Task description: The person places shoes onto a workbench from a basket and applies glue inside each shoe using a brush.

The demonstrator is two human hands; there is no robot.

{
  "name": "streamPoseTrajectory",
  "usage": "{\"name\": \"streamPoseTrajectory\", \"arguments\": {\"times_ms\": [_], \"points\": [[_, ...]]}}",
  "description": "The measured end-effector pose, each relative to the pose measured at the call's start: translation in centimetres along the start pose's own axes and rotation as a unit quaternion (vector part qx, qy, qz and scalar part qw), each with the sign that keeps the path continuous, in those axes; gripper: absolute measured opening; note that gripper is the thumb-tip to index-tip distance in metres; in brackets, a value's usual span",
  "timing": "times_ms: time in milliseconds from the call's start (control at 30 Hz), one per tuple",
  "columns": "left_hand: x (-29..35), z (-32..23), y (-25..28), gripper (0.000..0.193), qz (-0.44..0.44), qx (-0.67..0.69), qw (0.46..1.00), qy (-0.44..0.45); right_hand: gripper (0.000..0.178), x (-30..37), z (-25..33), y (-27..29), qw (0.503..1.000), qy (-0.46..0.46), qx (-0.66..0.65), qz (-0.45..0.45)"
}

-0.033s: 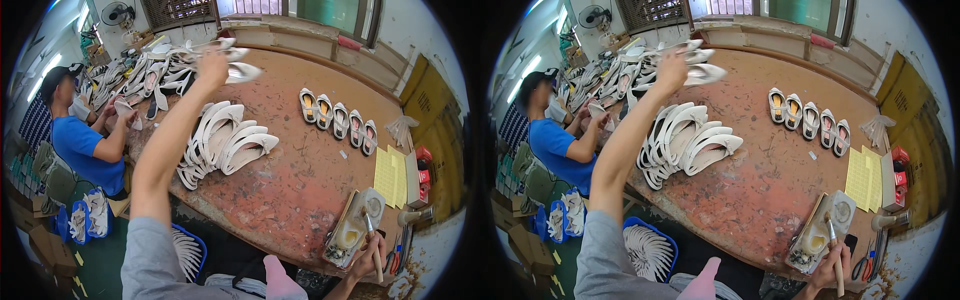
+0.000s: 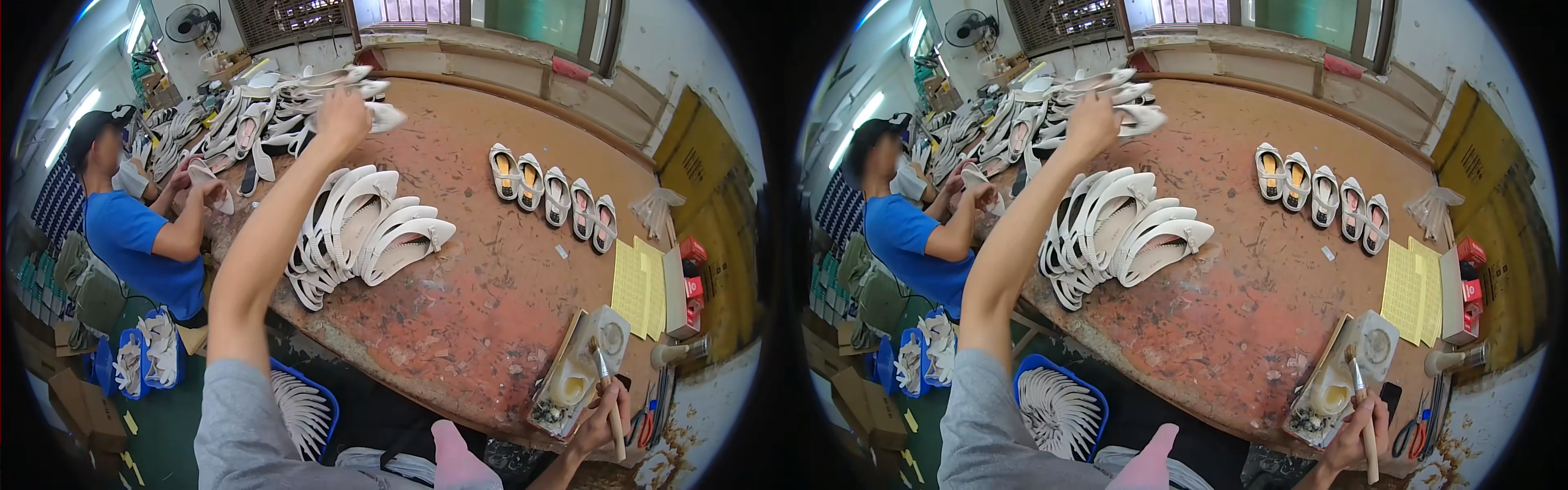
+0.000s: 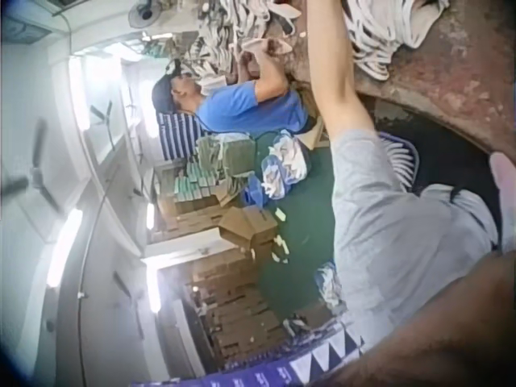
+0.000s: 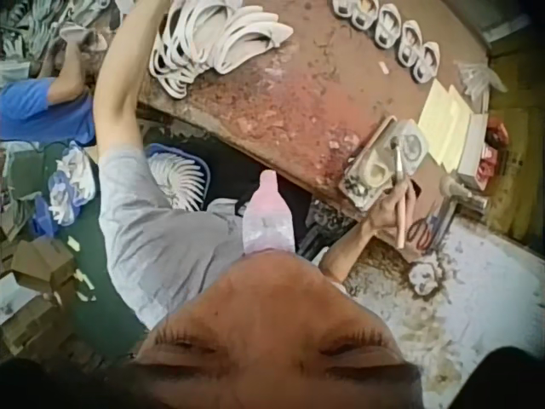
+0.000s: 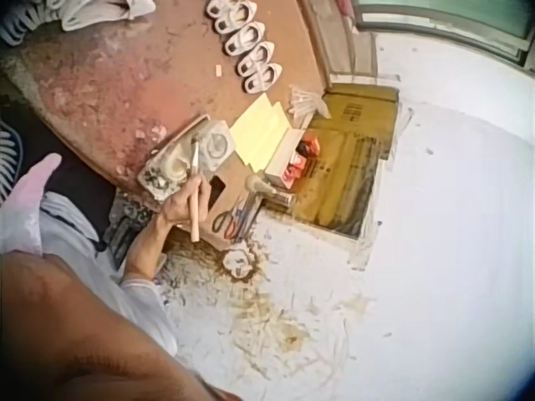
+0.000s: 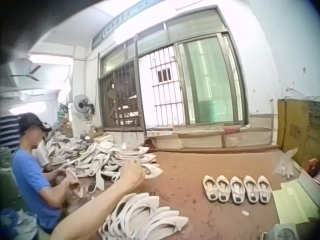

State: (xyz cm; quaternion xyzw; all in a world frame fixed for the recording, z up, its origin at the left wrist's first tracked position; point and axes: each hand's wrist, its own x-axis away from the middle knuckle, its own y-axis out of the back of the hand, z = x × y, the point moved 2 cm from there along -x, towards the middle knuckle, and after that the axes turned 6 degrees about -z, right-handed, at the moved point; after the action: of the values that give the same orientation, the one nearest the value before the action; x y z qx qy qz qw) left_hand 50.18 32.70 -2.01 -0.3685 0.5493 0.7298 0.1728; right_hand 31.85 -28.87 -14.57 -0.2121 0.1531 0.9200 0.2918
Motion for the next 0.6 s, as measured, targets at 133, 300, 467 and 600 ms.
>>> {"name": "streamPoseTrajectory", "arguments": {"times_ms": [133,300,467,600], "points": [[12.4,-1.6,3.1,0.079,0.352,0.002,0.936,-0.012,0.023,0.4,-0.1,-1.0,1.0,0.01,-0.019,0.007],[18.6,-0.7,4.3,0.045,0.043,0.007,0.999,0.002,0.022,0.2,0.3,-1.1,0.995,0.021,-0.054,0.079],[20.6,-10.6,3.5,0.035,-0.064,0.173,0.98,-0.068,0.023,0.9,0.6,-1.3,0.995,0.021,-0.054,0.082],[22.7,-23.8,4.9,0.017,0.116,0.282,0.941,-0.144,0.023,1.3,1.3,-2.0,0.996,0.042,-0.046,0.064]]}}
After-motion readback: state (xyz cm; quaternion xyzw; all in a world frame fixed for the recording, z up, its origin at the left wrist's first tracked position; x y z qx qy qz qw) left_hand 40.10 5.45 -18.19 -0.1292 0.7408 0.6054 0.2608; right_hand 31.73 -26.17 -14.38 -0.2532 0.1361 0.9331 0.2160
